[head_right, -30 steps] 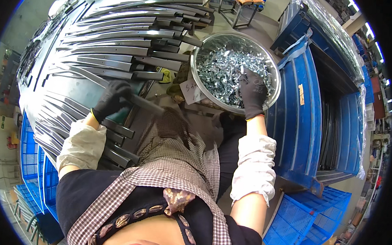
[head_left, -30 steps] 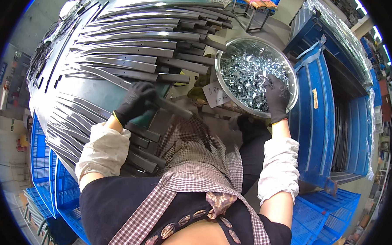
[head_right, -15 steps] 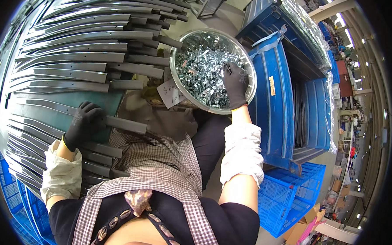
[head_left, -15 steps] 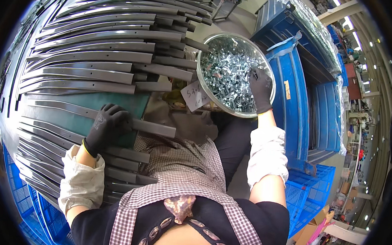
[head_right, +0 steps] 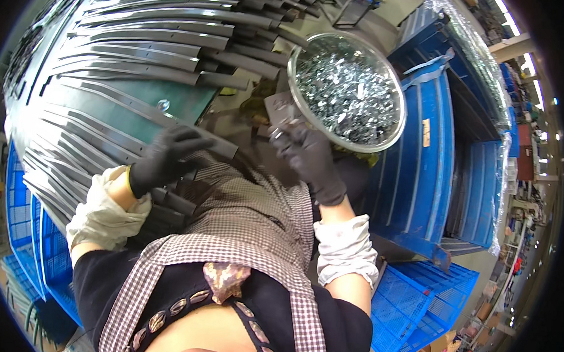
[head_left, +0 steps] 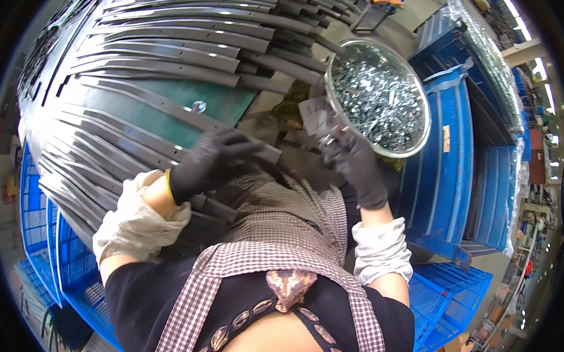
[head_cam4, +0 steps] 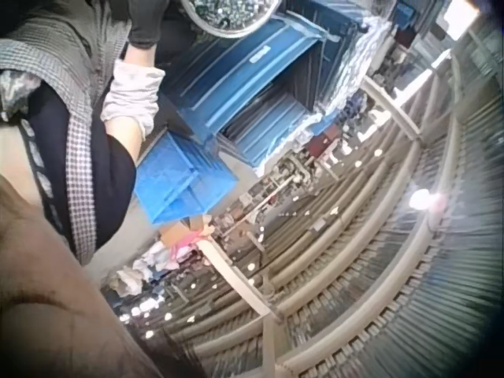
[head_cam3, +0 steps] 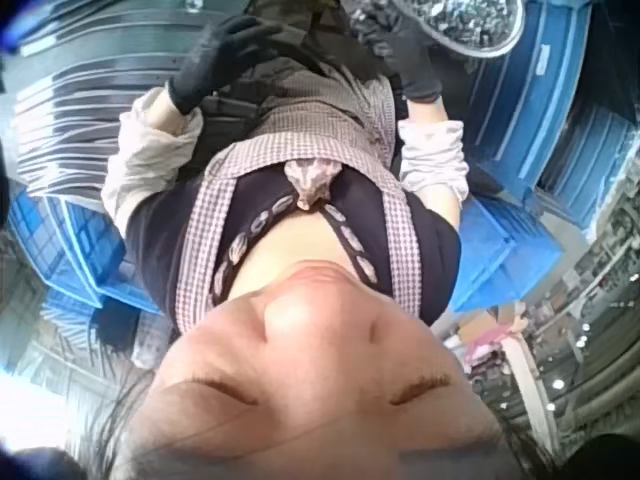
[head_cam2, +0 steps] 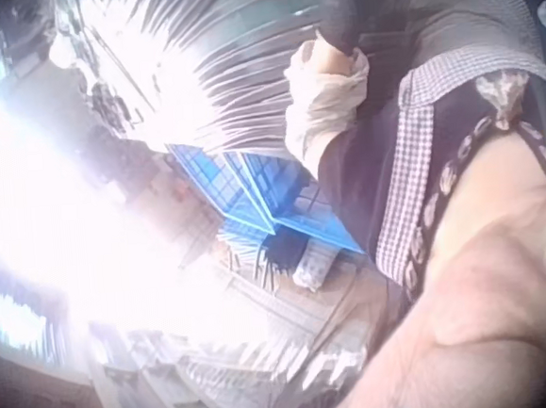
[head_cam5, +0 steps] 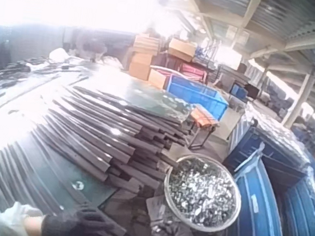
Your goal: The person repeatedly picks up small metal fasteners from a bowl and inserts them into holes on long metal bars. They then place the bars onto a stack on the table. The process is repeated continuously throughout the clip.
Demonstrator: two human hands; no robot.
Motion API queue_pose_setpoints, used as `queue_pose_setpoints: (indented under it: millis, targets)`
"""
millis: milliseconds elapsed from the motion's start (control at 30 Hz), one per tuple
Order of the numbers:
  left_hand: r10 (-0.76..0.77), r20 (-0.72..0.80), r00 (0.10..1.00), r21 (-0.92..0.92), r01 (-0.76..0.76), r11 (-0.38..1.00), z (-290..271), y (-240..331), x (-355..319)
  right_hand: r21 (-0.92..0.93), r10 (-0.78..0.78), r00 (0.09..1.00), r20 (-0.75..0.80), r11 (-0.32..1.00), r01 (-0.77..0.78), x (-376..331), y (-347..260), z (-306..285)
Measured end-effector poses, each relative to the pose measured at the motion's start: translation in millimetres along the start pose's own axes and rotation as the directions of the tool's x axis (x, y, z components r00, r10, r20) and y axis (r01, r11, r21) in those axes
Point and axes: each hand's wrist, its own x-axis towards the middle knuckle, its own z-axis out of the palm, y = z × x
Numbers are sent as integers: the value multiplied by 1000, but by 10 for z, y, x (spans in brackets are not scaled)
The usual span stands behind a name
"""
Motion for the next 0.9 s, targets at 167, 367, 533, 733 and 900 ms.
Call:
queue_pose_setpoints:
  millis: [167, 367, 533, 733, 900]
  targets:
    - [109, 185, 977, -100, -91, 991, 366, 376, -95, 145, 120, 965, 233, 977, -157, -501, 371, 820]
    - [187, 216, 958, -65, -178, 982, 261, 514, -98, 192, 155, 932, 329, 955, -227, -610, 346, 765]
    - [335, 174, 926, 377, -377, 846, 285, 342, -123, 16, 255, 939, 231, 964, -266, -539, 256, 791]
    - [421, 227, 878, 472, -477, 742, 324, 238, -53, -121, 142, 959, 244, 986, -115, -477, 291, 702]
    - [383, 261, 886, 440, -462, 770, 365, 134, -22, -316, 63, 975, 215, 949, 8, -406, 313, 664]
